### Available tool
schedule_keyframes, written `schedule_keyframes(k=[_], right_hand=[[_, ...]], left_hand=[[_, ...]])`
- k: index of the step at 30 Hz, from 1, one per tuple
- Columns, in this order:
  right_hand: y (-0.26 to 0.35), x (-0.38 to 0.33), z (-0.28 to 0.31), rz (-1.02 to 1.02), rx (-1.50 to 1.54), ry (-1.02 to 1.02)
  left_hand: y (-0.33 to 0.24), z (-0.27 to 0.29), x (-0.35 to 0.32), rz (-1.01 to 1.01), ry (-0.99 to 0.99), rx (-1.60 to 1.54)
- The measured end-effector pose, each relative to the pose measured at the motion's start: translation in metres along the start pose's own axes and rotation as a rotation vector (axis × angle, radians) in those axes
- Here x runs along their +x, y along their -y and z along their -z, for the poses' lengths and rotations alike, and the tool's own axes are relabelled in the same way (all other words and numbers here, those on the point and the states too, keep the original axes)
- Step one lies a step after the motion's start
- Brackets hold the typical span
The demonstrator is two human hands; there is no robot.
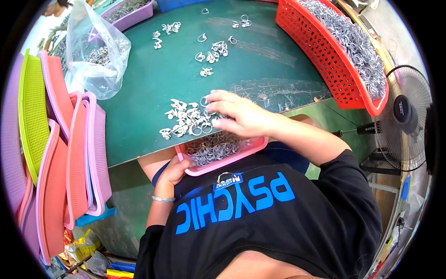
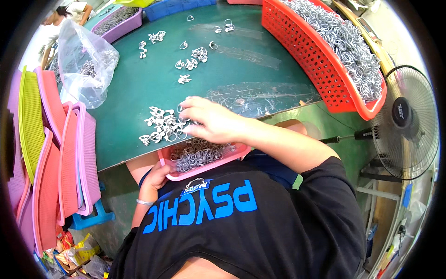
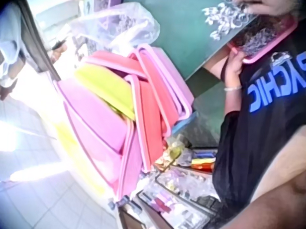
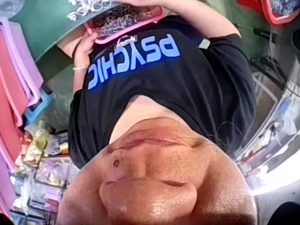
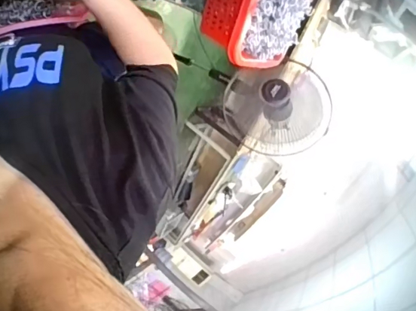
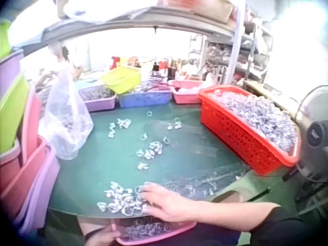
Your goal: The person sorts metal hardware components by hand from a large basket into smaller pink containers, writes on a small card, and then clears the workstation using a cloth before moving a bag of parts to a storage shelf.
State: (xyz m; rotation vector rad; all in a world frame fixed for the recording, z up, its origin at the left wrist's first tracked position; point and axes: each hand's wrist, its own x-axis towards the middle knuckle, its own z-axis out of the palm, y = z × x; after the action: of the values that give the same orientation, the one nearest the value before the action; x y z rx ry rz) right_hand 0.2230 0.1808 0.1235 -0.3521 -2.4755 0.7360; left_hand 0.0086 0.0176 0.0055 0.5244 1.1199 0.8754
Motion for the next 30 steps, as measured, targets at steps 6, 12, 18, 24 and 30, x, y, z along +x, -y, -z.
schedule_keyframes(k=[6, 12, 18, 24, 30], right_hand=[[-0.031, 0.044, 0.009, -0.072, -0.301, -0.095], [-0.008, 0.049, 0.011, 0.012, 0.019, 0.26], [-0.058, 0.077, 0.03, -0.328, -0.486, -0.149], [-0.086, 0.082, 0.035, -0.404, -0.442, -0.113], [-0.092, 0.08, 0.052, -0.667, 0.048, -0.163]], left_hand=[[0.002, 0.001, 0.001, -0.028, 0.033, -0.022], [0.01, 0.008, 0.003, -0.06, 0.03, -0.037], [0.004, 0.002, 0.001, -0.043, 0.049, -0.003], [0.012, 0.008, 0.004, -0.064, 0.033, -0.022], [0.005, 0.002, 0.001, -0.095, 0.034, -0.035]])
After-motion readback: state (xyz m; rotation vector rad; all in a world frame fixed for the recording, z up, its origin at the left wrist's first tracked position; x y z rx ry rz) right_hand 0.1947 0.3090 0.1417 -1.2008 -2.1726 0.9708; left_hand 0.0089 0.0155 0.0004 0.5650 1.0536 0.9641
